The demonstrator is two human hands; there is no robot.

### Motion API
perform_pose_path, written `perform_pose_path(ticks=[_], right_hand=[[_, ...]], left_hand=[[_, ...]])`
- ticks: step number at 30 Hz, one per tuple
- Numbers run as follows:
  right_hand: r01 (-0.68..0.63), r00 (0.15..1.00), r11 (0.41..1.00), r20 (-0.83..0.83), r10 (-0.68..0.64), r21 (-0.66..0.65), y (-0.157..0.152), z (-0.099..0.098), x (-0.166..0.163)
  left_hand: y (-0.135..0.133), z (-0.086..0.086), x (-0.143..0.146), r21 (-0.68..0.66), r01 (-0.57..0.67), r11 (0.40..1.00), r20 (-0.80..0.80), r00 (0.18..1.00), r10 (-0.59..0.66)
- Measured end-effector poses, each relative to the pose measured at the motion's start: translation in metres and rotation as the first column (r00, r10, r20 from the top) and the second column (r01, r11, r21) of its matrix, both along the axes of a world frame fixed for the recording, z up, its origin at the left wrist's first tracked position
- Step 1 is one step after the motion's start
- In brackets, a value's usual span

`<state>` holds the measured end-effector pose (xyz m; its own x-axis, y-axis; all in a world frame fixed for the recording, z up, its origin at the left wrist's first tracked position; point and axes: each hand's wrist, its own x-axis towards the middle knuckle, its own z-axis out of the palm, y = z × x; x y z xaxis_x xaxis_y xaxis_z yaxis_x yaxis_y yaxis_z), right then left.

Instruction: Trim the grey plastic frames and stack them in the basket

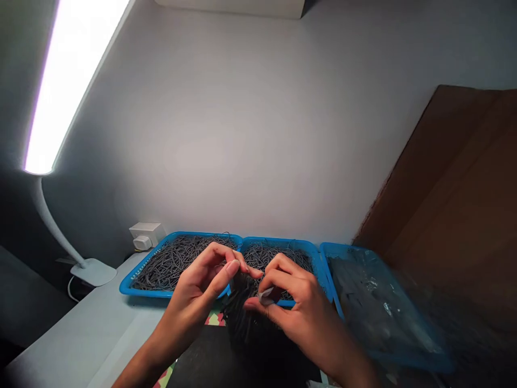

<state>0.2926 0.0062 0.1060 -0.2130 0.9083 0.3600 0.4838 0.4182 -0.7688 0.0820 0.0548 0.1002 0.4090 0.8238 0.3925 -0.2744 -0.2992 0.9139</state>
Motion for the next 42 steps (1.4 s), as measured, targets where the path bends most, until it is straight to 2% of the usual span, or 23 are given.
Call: perform_pose_path(ticks=[5,11,13,15,17,20,22,24,26,28,31,33,35,37,42], right_hand=[[0.069,0.993,0.993,-0.106,-0.058,0.099,0.002,0.001,0.001],[-0.068,0.940,0.994,-0.329,0.093,0.087,-0.008,0.004,0.004],[-0.140,0.932,0.988,-0.329,0.156,0.071,-0.010,0.003,0.003],[-0.169,0.938,0.986,-0.305,0.162,0.003,-0.011,0.001,0.000],[-0.121,0.951,0.990,-0.294,0.094,-0.077,-0.012,-0.001,-0.006],[0.034,0.959,0.987,-0.272,-0.076,-0.156,-0.015,-0.003,-0.016],[0.136,0.950,0.971,-0.253,-0.184,-0.195,-0.014,-0.005,-0.020],[0.183,0.941,0.964,-0.249,-0.229,-0.195,-0.011,-0.007,-0.021],[0.192,0.948,0.976,-0.240,-0.211,-0.101,-0.006,-0.008,-0.019],[0.220,0.957,0.972,-0.209,-0.199,0.084,-0.001,-0.009,-0.015],[0.288,0.954,0.892,-0.184,-0.235,0.349,0.002,-0.008,-0.012],[0.283,0.958,0.851,-0.181,-0.225,0.443,0.001,-0.008,-0.011],[0.222,0.974,0.849,-0.145,-0.173,0.479,0.000,-0.010,-0.010],[0.146,0.989,0.871,-0.099,-0.113,0.468,0.000,-0.013,-0.010],[0.019,0.991,0.942,-0.128,0.025,0.336,0.002,-0.018,-0.009]], left_hand=[[-0.006,0.003,0.004,-0.063,-0.034,0.997,0.009,0.999,0.034],[-0.002,0.011,-0.006,-0.147,0.056,0.988,-0.003,0.998,-0.057],[0.001,0.013,-0.009,-0.170,0.082,0.982,0.010,0.997,-0.082],[0.003,0.013,-0.011,-0.184,0.113,0.976,0.014,0.994,-0.113],[0.003,0.011,-0.009,-0.201,0.131,0.971,-0.005,0.991,-0.135],[0.002,0.008,-0.003,-0.217,0.120,0.969,-0.039,0.991,-0.131],[0.001,0.008,0.000,-0.229,0.097,0.969,-0.034,0.994,-0.107],[0.001,0.009,0.000,-0.232,0.080,0.970,-0.022,0.996,-0.087],[0.002,0.010,-0.003,-0.218,0.083,0.972,-0.031,0.995,-0.092],[0.002,0.012,-0.008,-0.194,0.123,0.973,-0.040,0.990,-0.133],[0.002,0.010,-0.012,-0.140,0.188,0.972,-0.055,0.979,-0.197],[0.002,0.007,-0.009,-0.100,0.167,0.981,-0.061,0.983,-0.173],[0.002,0.003,-0.003,-0.096,0.106,0.990,-0.032,0.993,-0.109],[0.001,0.000,0.003,-0.128,0.044,0.991,0.018,0.999,-0.042],[-0.002,-0.004,0.006,-0.118,-0.053,0.992,0.013,0.998,0.055]])
